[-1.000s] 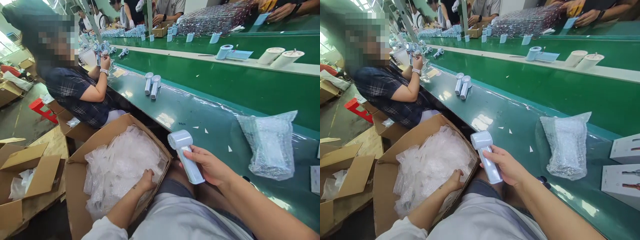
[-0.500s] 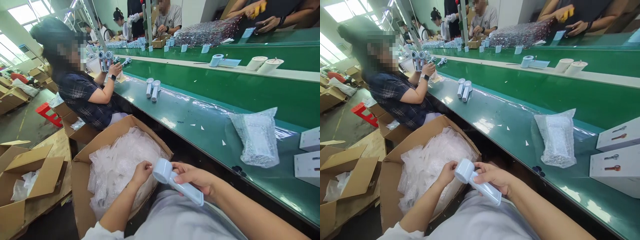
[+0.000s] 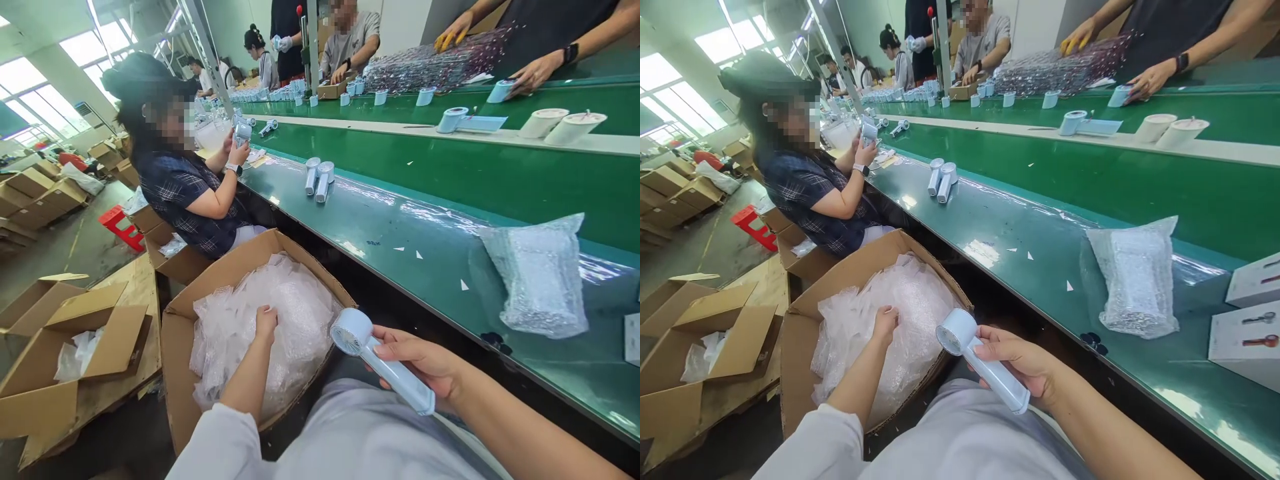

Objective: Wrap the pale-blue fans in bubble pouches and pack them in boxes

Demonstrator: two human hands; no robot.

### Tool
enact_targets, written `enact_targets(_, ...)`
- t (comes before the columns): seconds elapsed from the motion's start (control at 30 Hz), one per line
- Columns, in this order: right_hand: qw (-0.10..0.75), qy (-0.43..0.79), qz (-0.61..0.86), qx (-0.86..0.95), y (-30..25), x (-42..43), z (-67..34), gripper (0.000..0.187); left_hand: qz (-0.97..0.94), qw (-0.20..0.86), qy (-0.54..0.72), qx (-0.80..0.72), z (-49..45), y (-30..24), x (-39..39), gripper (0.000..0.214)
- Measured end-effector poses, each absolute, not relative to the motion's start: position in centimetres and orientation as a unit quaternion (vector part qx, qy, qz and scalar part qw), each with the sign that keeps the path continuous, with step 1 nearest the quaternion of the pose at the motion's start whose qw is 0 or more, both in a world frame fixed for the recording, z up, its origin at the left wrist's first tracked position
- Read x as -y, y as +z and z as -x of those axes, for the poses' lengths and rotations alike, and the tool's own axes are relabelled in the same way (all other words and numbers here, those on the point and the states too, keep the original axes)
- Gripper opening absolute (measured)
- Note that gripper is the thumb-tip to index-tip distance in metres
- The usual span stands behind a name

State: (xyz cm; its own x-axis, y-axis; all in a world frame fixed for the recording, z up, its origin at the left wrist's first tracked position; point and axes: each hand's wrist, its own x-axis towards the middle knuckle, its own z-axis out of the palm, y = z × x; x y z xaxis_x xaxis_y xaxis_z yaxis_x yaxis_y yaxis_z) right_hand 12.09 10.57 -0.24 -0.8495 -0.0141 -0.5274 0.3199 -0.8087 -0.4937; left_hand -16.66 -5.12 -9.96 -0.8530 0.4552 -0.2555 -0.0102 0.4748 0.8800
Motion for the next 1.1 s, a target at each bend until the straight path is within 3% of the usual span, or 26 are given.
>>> enact_targets(0.13,0.074,-0.914,-0.27,-0.293,0.0,-10.8,-13.3,0.053,-0.224,0.208,0.377,-0.874,16.1,-11.4,7.5,0.022)
enact_targets(0.27,0.065,-0.91,-0.296,-0.284,-0.1,-10.7,-13.7,0.052,-0.374,0.283,0.215,-0.857,13.3,-12.8,8.9,0.031)
enact_targets(0.4,0.074,-0.91,-0.276,-0.301,-0.6,-10.0,-13.2,0.053,-0.428,0.307,0.056,-0.849,11.8,-14.5,8.3,0.021)
enact_targets(0.53,0.094,-0.907,-0.262,-0.315,-1.0,-9.7,-13.0,0.053,-0.463,0.31,-0.019,-0.83,11.7,-15.3,7.5,0.029)
enact_targets(0.67,0.086,-0.909,-0.264,-0.311,-1.1,-9.9,-13.4,0.052,-0.463,0.3,0.001,-0.834,12.2,-14.1,6.7,0.023)
enact_targets(0.83,0.1,-0.909,-0.252,-0.317,-0.9,-9.8,-13.0,0.058,-0.448,0.257,0.138,-0.845,11.9,-9.7,5.9,0.024)
enact_targets(0.9,0.115,-0.906,-0.242,-0.326,-0.8,-9.4,-12.0,0.071,-0.455,0.252,0.202,-0.83,10.8,-7.3,5.9,0.026)
enact_targets(1.03,0.136,-0.897,-0.24,-0.345,-0.2,-8.6,-9.7,0.124,-0.497,0.259,0.311,-0.767,8.1,-3.6,6.2,0.023)
enact_targets(1.1,0.137,-0.898,-0.229,-0.349,0.1,-8.6,-9.0,0.124,-0.499,0.264,0.376,-0.734,7.3,-2.9,6.4,0.024)
